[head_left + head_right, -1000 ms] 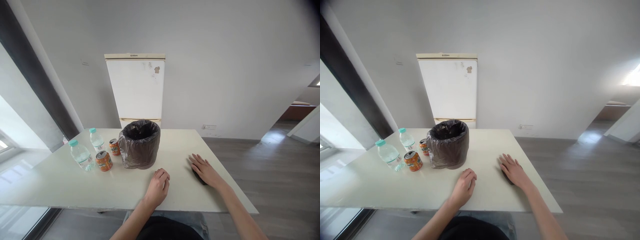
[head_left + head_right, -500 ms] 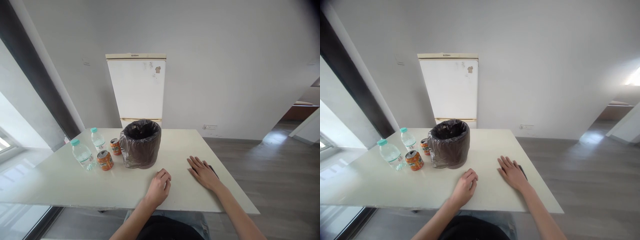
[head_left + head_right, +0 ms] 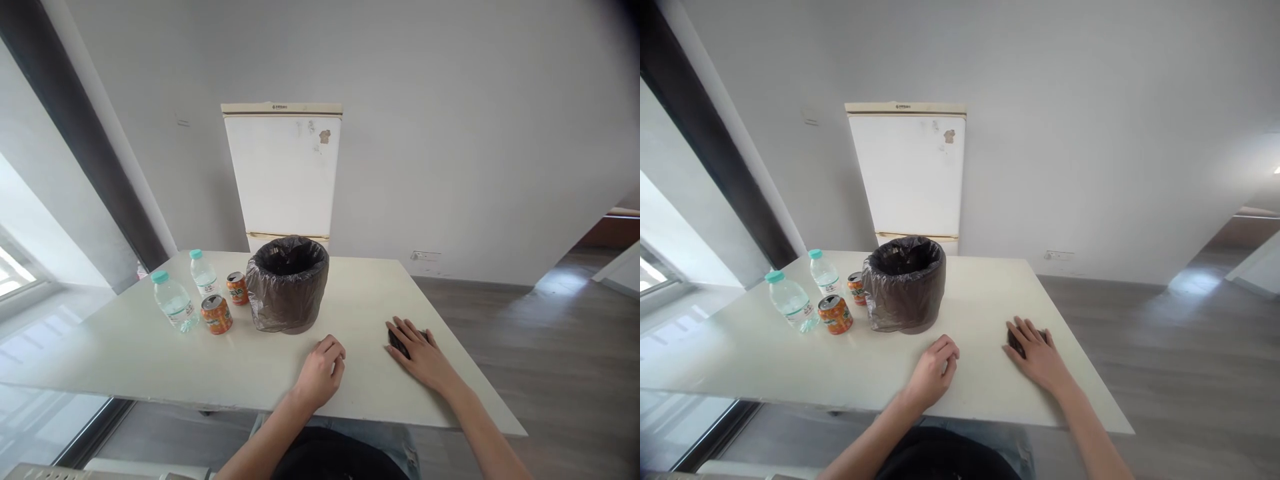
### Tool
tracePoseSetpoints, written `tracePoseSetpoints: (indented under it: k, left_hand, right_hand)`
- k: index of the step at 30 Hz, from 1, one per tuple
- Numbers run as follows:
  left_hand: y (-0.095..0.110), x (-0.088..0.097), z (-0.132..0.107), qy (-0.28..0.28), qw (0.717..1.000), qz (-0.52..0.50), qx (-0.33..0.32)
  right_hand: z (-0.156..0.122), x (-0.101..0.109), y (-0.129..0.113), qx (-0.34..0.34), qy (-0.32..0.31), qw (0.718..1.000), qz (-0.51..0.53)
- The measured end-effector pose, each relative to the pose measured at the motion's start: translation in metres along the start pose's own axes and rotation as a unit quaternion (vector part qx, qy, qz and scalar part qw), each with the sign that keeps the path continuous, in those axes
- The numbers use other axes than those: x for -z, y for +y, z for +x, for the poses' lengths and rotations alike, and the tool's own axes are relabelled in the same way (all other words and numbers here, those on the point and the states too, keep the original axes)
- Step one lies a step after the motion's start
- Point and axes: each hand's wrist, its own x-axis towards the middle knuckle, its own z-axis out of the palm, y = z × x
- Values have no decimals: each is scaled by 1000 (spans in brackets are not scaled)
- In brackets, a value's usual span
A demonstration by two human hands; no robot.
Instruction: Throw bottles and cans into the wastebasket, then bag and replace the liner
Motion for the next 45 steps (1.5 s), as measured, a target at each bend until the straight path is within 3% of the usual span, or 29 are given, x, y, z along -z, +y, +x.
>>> tracePoseSetpoints:
  k: [9, 13, 17, 20, 23, 26, 28, 31, 34, 36, 38, 41, 43, 45]
  left_hand:
    - [2, 5, 1, 45, 998, -51, 6]
    - [4, 6, 1, 47, 997, -58, 2]
    - [4, 6, 1, 36, 998, -57, 2]
    - [4, 6, 1, 33, 998, -56, 7]
    - [2, 5, 0, 24, 998, -49, 8]
    - [1, 5, 0, 14, 999, -43, 2]
    - [2, 5, 1, 15, 999, -44, -3]
    - [6, 4, 2, 29, 998, -46, -12]
    - [7, 7, -1, 91, 995, -34, -23]
    - [0, 15, -6, 182, 983, -6, -15]
    - [-13, 30, -13, 304, 952, 34, 18]
    - [-39, 59, -17, 456, 879, 82, 110]
    - [-53, 77, -13, 472, 859, 86, 178]
    - [-61, 87, -5, 423, 874, 56, 234]
  right_hand:
    - [0, -8, 1, 4, 7, 1000, -13]
    - [3, 1, 0, 11, 14, 1000, -26]
    - [14, 29, -27, 53, 124, 991, -8]
    - [34, 41, -66, 97, 201, 968, 112]
    - [68, 34, -106, 72, 223, 907, 350]
    - [110, 13, -138, -80, 205, 781, 585]
    - [134, -1, -156, -116, 192, 746, 628]
    - [156, -17, -178, -121, 189, 719, 658]
    - [161, -24, -187, -96, 202, 703, 675]
    - [160, -24, -185, -68, 197, 700, 683]
    - [157, -23, -180, -35, 174, 702, 690]
    - [153, -20, -175, 7, 130, 699, 703]
    - [153, -18, -176, 24, 106, 694, 711]
    - [153, -17, -179, 37, 87, 692, 716]
